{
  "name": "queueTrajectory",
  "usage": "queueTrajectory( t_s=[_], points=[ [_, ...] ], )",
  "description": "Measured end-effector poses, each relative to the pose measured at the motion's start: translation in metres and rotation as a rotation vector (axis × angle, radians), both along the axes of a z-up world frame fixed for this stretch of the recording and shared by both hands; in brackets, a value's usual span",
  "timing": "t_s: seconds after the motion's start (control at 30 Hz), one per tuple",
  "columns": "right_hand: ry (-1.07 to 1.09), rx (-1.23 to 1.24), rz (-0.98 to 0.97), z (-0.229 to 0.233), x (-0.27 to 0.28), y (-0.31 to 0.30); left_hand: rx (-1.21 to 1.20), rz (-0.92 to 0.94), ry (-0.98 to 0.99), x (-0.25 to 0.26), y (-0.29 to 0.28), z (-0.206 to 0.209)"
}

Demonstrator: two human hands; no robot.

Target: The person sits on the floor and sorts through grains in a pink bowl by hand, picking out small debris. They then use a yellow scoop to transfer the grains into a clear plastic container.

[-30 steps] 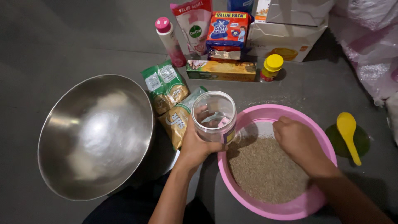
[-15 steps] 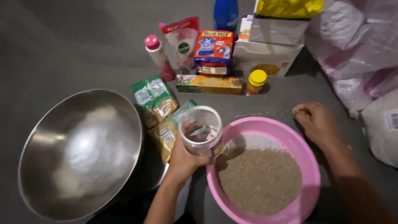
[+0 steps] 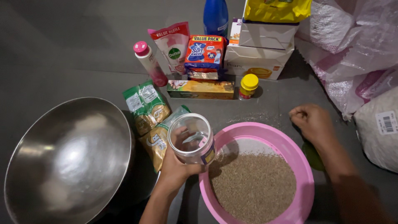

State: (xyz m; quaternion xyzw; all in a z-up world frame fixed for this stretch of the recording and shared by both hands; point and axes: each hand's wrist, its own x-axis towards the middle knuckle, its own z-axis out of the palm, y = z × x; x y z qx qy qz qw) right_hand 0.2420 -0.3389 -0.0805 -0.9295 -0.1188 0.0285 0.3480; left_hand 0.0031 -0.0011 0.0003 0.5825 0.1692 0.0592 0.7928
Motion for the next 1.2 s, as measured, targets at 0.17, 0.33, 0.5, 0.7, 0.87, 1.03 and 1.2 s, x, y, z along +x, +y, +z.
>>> queueTrajectory(
  t_s=[0.17,0.33,0.5,0.7,0.87,1.03,1.2],
  points=[
    [0.124,-0.104,-0.076,0.008,0.0,0.003,0.008,0.006,0.043,0.0,0.0,0.004],
    [0.108,-0.06,-0.036,0.019,-0.005,-0.001,0.029,0.002,0.047,0.0,-0.002,0.01],
    [0.042,-0.1,0.056,0.024,-0.004,-0.004,0.019,0.004,0.057,0.001,-0.003,0.013],
    [0.073,-0.217,0.058,0.042,-0.01,0.003,0.059,0.003,0.095,0.002,-0.002,0.012],
    [0.026,-0.451,0.062,0.057,-0.03,0.02,0.024,-0.009,0.055,0.001,-0.002,0.009],
    [-0.173,-0.827,0.199,0.061,-0.044,0.031,0.015,0.002,0.015,0.0,-0.001,0.004],
    [-0.262,-0.957,0.338,0.053,-0.045,0.031,0.082,0.009,0.032,-0.002,-0.001,-0.001]
  ],
)
